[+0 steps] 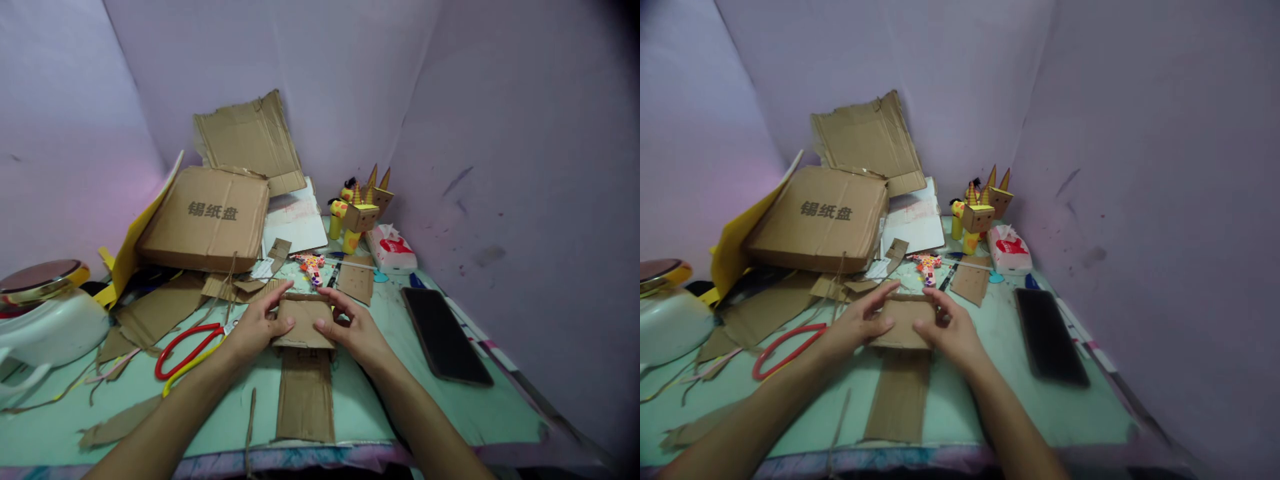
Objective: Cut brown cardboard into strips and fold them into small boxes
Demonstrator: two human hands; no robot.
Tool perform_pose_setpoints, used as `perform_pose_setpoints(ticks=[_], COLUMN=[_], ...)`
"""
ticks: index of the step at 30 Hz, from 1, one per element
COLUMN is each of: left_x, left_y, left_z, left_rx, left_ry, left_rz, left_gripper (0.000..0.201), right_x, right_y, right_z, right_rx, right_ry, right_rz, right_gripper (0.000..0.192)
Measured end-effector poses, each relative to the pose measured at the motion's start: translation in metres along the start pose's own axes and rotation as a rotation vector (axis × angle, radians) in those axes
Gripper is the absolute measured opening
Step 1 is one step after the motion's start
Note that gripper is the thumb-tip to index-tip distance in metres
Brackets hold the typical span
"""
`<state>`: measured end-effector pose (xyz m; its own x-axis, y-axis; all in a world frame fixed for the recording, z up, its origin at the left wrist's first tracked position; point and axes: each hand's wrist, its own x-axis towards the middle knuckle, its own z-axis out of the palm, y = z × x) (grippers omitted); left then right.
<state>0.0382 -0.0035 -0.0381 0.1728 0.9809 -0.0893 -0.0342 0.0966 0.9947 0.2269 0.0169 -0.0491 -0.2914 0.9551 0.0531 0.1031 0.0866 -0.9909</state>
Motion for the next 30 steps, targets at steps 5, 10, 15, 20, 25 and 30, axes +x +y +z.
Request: perform_pose_setpoints(ticks=[5, 10, 15, 20, 25, 30], left_x=[-0.004, -0.007, -0.007, -0.007, -0.006, -0.007], left_y=[0.003, 0.003, 0.004, 0.004, 0.004, 0.004], left_z=[0.000, 0.001, 0.003, 0.002, 0.001, -0.001], left_rx=[0.198, 0.454, 0.562, 0.597, 0.617, 0.719], left_ry=[0.020, 0.079, 0.067, 0.046, 0.041, 0.011], left_rz=[0.109, 0.180, 0.192, 0.195, 0.176, 0.251], left_gripper=[0.068, 0.052, 0.050, 0.050, 0.048, 0.045], right_x=[0.001, 0.001, -0.002, -0.005, -0.006, -0.005], right_y=[0.001, 0.001, 0.000, -0.004, -0.004, -0.001], right_z=[-0.001, -0.003, -0.005, -0.009, -0.010, -0.007], right_rx=[-0.080, -0.182, -0.251, -0.198, -0.269, -0.195], right_ry=[0.003, -0.013, -0.036, -0.200, -0.193, -0.194], right_rz=[-0.023, -0.043, -0.047, -0.052, -0.116, -0.087], right_gripper=[0.055, 0.047, 0.041, 0.081, 0.087, 0.080])
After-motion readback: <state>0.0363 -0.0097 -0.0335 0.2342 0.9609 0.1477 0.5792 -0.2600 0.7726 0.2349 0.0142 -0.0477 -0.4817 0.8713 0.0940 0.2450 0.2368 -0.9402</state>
